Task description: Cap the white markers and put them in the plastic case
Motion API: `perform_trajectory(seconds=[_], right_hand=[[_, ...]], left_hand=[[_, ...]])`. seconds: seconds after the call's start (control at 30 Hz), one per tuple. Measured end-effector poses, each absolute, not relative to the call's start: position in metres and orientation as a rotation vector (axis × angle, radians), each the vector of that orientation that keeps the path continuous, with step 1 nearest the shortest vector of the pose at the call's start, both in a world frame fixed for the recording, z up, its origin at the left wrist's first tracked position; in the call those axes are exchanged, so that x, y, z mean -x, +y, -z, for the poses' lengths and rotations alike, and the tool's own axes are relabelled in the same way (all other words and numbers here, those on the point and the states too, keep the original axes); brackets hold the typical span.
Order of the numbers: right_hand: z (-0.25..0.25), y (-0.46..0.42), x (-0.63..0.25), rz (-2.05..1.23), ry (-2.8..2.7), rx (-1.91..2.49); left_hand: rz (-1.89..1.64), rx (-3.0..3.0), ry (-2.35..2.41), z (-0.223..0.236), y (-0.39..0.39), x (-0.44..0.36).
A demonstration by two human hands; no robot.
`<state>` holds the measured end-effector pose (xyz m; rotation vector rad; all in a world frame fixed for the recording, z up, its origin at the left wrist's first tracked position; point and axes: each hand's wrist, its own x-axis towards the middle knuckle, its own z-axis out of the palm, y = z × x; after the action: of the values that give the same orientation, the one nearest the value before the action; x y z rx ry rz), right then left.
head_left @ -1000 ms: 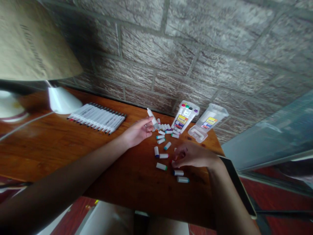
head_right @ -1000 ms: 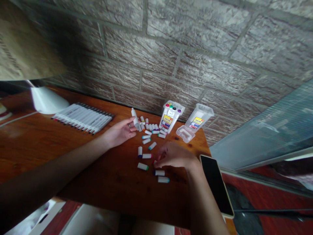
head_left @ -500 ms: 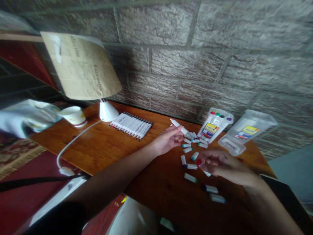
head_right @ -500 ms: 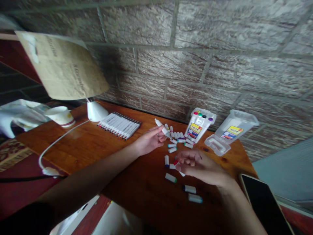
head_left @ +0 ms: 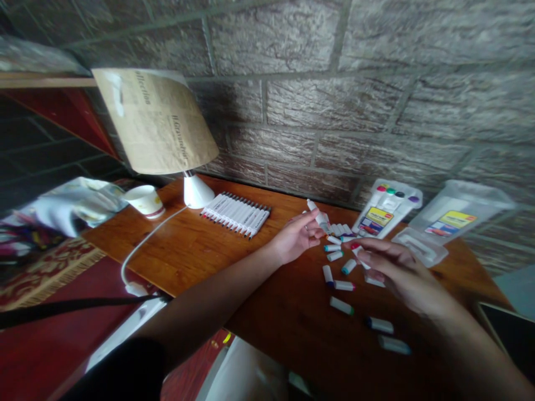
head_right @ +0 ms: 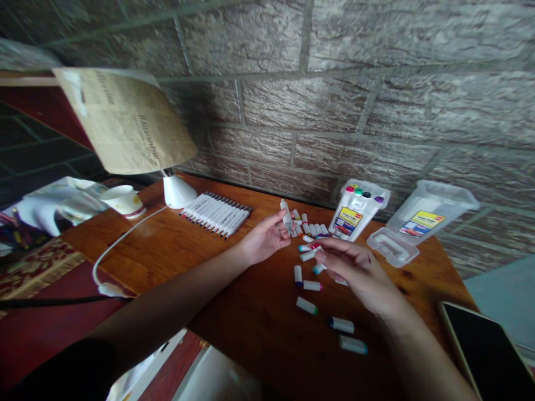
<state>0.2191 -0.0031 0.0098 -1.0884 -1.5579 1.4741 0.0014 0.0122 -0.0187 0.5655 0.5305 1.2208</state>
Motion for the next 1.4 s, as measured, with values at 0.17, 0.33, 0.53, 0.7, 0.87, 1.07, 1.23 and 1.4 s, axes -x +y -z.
perform_trajectory(seconds=[0.17, 0.33, 0.53, 0.7, 0.87, 1.07, 1.23, 1.4], right_hand=[[-0.007, -0.001, -0.221, -1.430, -1.589, 1.002], [-0.008, 0.000, -0.219, -1.340, -1.627, 0.987], [-0.008, 0.001, -0.216, -1.299, -1.598, 1.003], [-0.005, 0.001, -0.213, -1.232, -1.476, 1.015], [-0.005, 0.002, -0.211, -1.175, -1.438, 1.011], [-0.006, 0.004, -0.212, -1.104, -1.415, 1.033], [-0.007, 0.003, -0.211, -1.175, -1.385, 1.003], [-0.004, 0.004, -0.211, -1.222, -1.410, 0.976]], left_hand=[[-1.236, -0.552, 0.583, 0.016, 0.011, -0.002], [-1.240, -0.590, 0.568, 0.016, 0.010, -0.003], [-1.248, -0.619, 0.526, 0.021, 0.013, -0.003], [-1.265, -0.580, 0.503, 0.023, 0.014, -0.004], [-1.282, -0.603, 0.483, 0.022, 0.012, -0.004], [-1.290, -0.594, 0.511, 0.021, 0.012, -0.004], [-1.281, -0.577, 0.552, 0.019, 0.012, -0.004], [-1.295, -0.590, 0.566, 0.018, 0.011, -0.004]])
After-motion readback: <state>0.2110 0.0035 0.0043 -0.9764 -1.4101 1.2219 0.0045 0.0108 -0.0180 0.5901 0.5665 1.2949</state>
